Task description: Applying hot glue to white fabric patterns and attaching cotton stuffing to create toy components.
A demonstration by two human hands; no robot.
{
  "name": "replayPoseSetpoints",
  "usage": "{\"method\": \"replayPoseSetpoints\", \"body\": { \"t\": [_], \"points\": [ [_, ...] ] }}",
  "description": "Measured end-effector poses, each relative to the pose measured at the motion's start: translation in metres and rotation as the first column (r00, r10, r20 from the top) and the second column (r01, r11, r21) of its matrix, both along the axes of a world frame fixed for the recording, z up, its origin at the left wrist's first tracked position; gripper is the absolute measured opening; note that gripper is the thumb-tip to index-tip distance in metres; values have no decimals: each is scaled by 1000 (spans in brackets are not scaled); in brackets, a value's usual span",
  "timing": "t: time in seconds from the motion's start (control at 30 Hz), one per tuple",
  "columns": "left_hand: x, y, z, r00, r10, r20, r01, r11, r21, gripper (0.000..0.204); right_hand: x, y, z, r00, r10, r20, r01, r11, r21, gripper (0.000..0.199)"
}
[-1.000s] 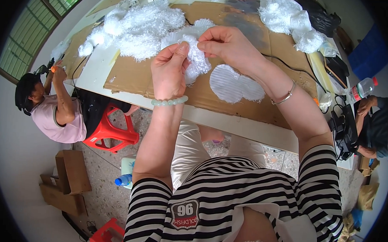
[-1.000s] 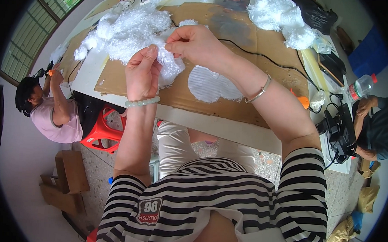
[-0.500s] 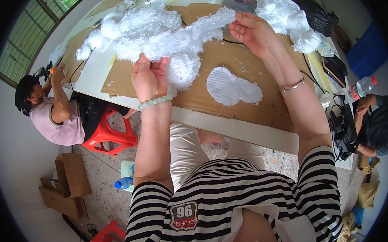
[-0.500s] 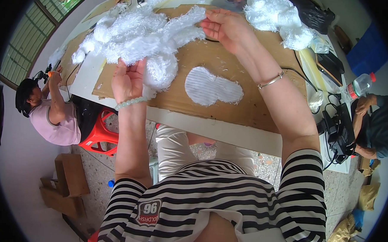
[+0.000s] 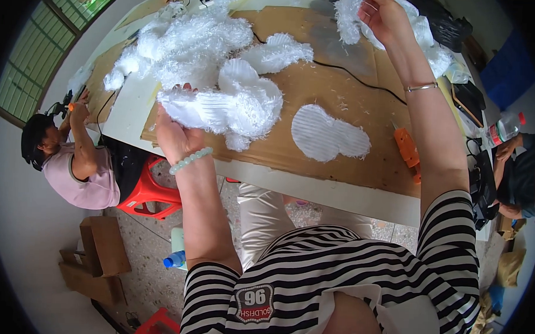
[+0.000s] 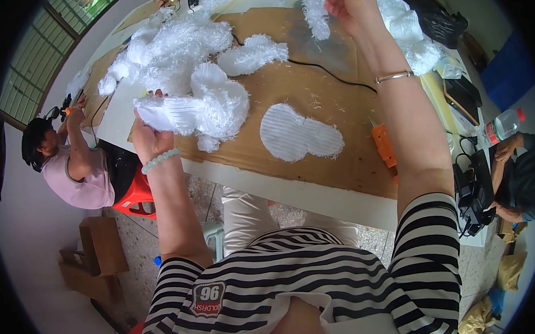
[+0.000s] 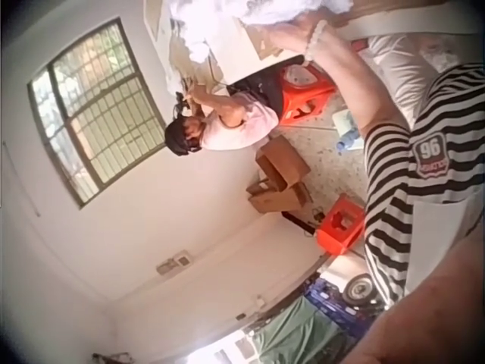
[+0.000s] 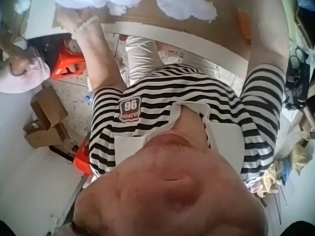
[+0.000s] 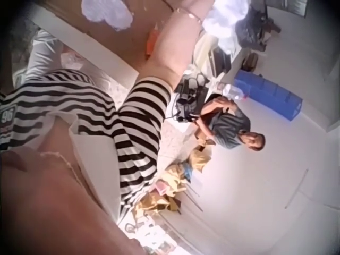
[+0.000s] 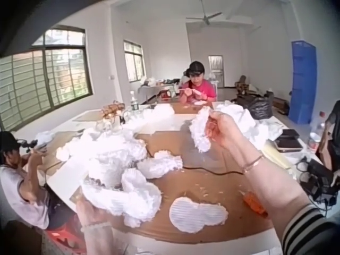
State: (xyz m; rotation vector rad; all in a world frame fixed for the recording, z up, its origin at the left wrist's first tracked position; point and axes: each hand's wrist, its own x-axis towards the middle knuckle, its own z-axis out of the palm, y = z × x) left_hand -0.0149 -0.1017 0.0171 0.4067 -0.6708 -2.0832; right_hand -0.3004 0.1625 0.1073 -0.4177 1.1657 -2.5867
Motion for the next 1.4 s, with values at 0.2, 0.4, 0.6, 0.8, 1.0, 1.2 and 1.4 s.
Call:
{"method": "replayPoseSetpoints", "body": {
  "t": [0.2, 0.4, 0.6, 0.8, 1.0, 1.2, 1.4],
  "points": [
    [-5, 13, 25, 996, 76, 41, -62, 958, -279, 19, -15, -55, -10, 860, -97, -502, 377, 783, 495, 15],
    [-9, 27, 47, 998, 31, 52, -7, 914, -406, 13, 41, -106, -34, 558, 409, -722, 330, 689, 645, 42],
    [-9, 49, 65, 994, -37, 105, 83, 872, -482, 15, 147, -79, 16, 503, 609, -614, 45, 690, 722, 36],
    [-3, 83, 84, 975, -216, 47, 213, 862, -460, 18, 142, -51, 25, 568, 632, -526, -85, 682, 727, 23],
    [2, 112, 84, 979, -188, 79, 201, 829, -522, 17, 171, -10, 28, 568, 363, -739, 213, 802, 558, 18],
    [-6, 140, 75, 983, -135, 127, 185, 764, -618, 16, 182, 14, 22, 603, 585, -543, 26, 665, 746, 15],
    [-18, 139, 66, 969, -235, 80, 246, 868, -430, 16, 160, 38, 4, 746, 554, -370, -268, 758, 595, 13]
  ]
}}
